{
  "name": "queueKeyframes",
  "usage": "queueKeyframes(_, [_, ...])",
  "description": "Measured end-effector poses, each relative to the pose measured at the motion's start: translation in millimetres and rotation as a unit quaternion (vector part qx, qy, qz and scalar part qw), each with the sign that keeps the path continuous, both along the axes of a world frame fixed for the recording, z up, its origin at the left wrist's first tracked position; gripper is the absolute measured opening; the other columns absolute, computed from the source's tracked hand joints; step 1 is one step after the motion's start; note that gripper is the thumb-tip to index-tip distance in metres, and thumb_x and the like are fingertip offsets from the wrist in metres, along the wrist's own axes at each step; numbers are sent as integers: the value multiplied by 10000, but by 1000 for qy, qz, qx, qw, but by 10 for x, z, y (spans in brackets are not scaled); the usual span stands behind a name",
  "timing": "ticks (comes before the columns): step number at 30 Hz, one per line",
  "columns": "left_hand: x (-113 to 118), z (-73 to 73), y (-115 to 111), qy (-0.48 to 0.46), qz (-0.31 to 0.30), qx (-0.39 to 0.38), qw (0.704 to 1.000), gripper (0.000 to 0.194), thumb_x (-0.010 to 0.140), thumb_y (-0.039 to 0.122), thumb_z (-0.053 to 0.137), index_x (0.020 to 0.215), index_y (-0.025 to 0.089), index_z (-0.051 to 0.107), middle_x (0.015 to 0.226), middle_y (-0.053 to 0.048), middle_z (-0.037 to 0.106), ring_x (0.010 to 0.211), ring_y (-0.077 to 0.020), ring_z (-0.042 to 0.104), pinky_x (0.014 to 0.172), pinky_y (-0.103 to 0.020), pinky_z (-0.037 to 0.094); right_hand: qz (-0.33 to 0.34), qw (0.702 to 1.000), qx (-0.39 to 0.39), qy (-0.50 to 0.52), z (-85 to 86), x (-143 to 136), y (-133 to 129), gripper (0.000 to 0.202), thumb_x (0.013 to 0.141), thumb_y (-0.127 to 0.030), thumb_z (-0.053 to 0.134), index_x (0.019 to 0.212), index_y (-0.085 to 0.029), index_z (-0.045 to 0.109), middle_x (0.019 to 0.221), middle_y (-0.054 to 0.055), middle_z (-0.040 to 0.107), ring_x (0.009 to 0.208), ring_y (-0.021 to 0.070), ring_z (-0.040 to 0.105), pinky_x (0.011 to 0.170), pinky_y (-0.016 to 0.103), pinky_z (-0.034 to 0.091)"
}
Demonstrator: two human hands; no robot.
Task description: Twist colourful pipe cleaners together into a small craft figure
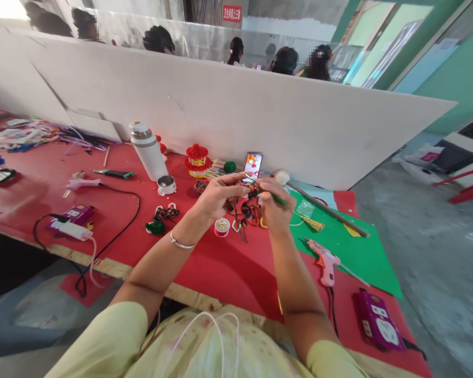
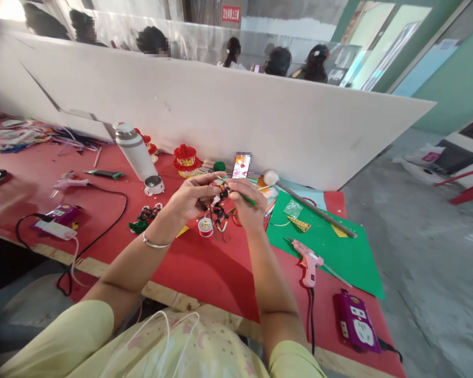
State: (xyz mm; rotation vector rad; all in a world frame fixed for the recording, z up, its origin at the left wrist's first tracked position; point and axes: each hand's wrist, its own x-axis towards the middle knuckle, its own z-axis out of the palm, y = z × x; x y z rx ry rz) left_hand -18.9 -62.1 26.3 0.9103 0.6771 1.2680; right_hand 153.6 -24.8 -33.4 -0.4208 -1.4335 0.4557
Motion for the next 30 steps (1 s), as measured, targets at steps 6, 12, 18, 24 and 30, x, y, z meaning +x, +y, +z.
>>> queueKeyframes(6, [-190, 45, 18, 112, -56, 38, 991, 384, 611, 154, 954, 990, 177, 901, 721, -39, 775, 548, -92, 589, 501, -238, 419, 195, 971, -141, 1, 34, 225, 147, 396, 780, -667, 878, 843, -280, 821, 841, 33, 852, 823, 220, 822, 718, 355, 687])
queueKeyframes(12, [-236, 76, 22, 172, -50, 69, 981, 373, 630, 128, 926, 1002, 146, 901, 773, -65, 805, 639, -122, 660, 578, -245, 499, 234, 954, -186, -14, 59, 328, 126, 369, 801, -620, 884, 863, -261, 823, 885, 45, 867, 834, 221, 838, 743, 351, 700])
queueKeyframes(18, [-225, 97, 4, 193, -30, 77, 978, 388, 644, 143, 934, 1030, 153, 897, 726, -36, 775, 600, -99, 620, 537, -220, 465, 237, 951, -198, -1, 47, 284, 128, 380, 826, -628, 861, 891, -259, 797, 916, 43, 869, 843, 216, 839, 736, 340, 707])
queueKeyframes(24, [-205, 114, -7, 181, -42, 82, 979, 369, 655, 169, 946, 1021, 156, 897, 794, -52, 800, 635, -98, 629, 554, -217, 480, 237, 951, -199, 4, 34, 265, 139, 387, 835, -646, 844, 888, -267, 786, 893, 27, 862, 807, 198, 828, 748, 335, 704])
queueKeyframes(30, [-224, 42, 43, 204, -38, 93, 974, 358, 684, 168, 921, 1041, 169, 896, 735, -18, 766, 620, -86, 623, 572, -216, 489, 253, 935, -247, 39, 49, 258, 117, 382, 745, -625, 926, 815, -265, 819, 852, 29, 841, 784, 187, 801, 720, 302, 675])
